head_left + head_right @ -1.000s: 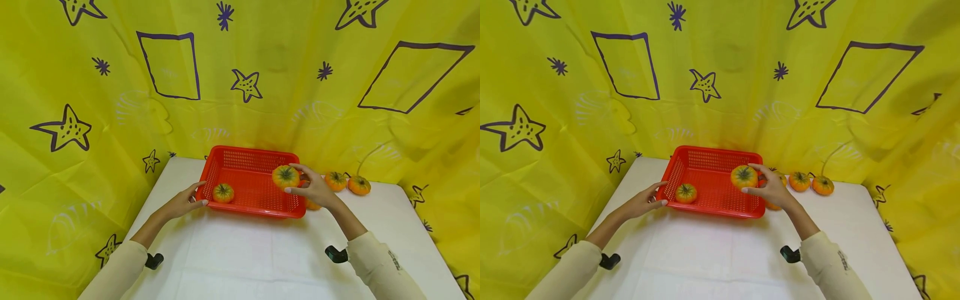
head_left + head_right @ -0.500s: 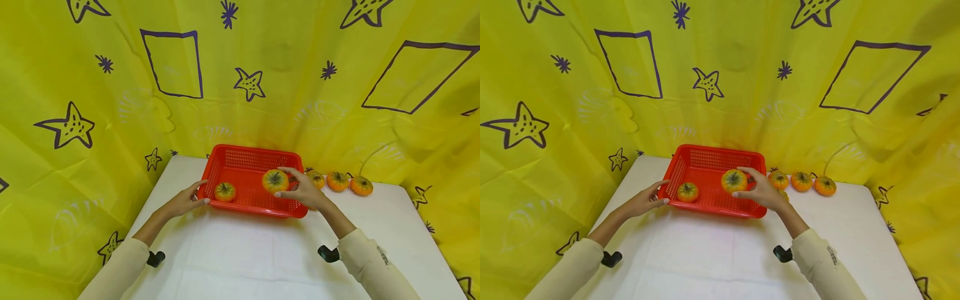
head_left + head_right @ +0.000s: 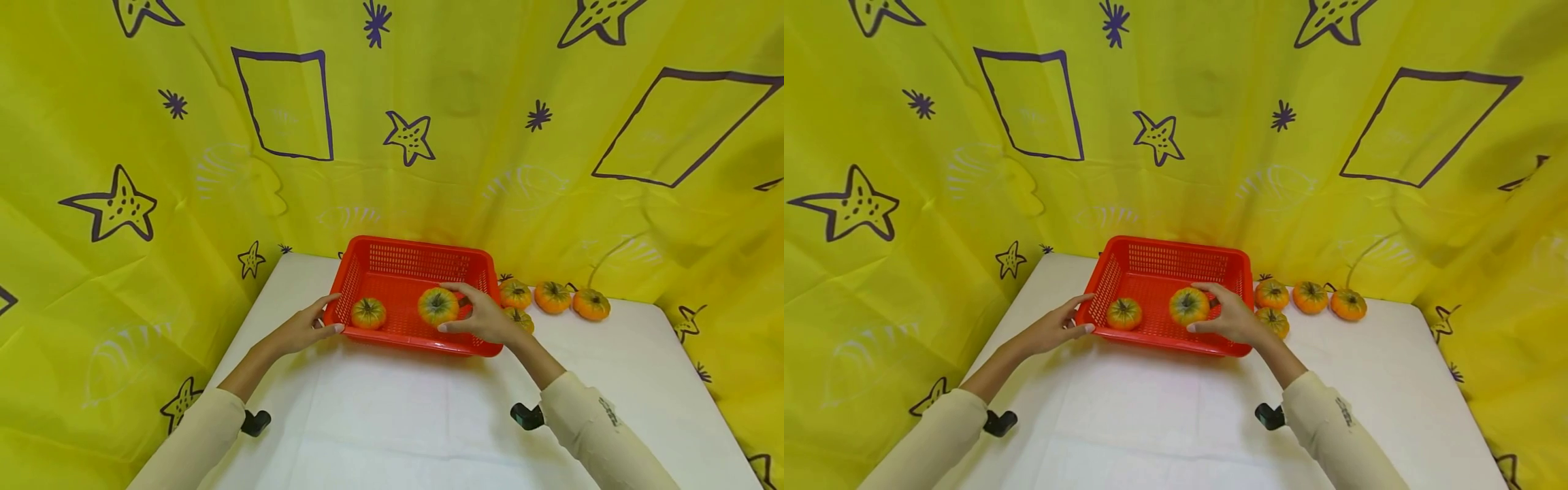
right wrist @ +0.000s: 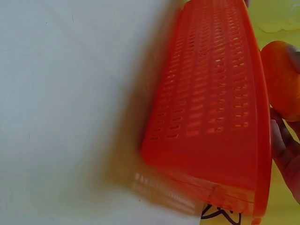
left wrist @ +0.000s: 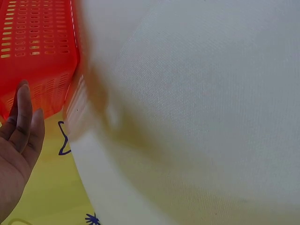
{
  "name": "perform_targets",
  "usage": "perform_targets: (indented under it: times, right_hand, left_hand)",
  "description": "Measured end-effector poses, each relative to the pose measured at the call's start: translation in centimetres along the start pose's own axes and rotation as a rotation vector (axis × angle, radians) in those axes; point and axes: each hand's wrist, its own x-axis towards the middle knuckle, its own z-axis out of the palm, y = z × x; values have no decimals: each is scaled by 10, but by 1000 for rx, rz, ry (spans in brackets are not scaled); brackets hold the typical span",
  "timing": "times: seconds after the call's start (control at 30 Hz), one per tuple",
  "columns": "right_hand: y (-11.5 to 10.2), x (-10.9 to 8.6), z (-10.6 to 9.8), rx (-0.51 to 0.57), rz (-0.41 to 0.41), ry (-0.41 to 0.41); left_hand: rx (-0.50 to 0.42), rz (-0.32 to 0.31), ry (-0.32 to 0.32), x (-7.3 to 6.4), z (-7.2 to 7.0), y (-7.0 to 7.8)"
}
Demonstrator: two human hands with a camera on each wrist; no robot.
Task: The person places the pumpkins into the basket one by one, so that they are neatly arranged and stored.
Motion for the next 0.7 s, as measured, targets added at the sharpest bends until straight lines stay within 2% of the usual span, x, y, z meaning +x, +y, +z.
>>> perform_targets:
  times: [0.23, 0.43, 0.7]
  right_hand:
    - [0, 6, 8, -46, 1, -14]
    - [4, 13, 16, -25, 31, -44]
    - [10, 25, 26, 9, 32, -90]
  left_hand:
    - [-15, 3, -2, 1, 0, 0]
    - [-17, -4, -6, 0, -1, 0]
    - [-35, -13, -6, 0, 1, 0]
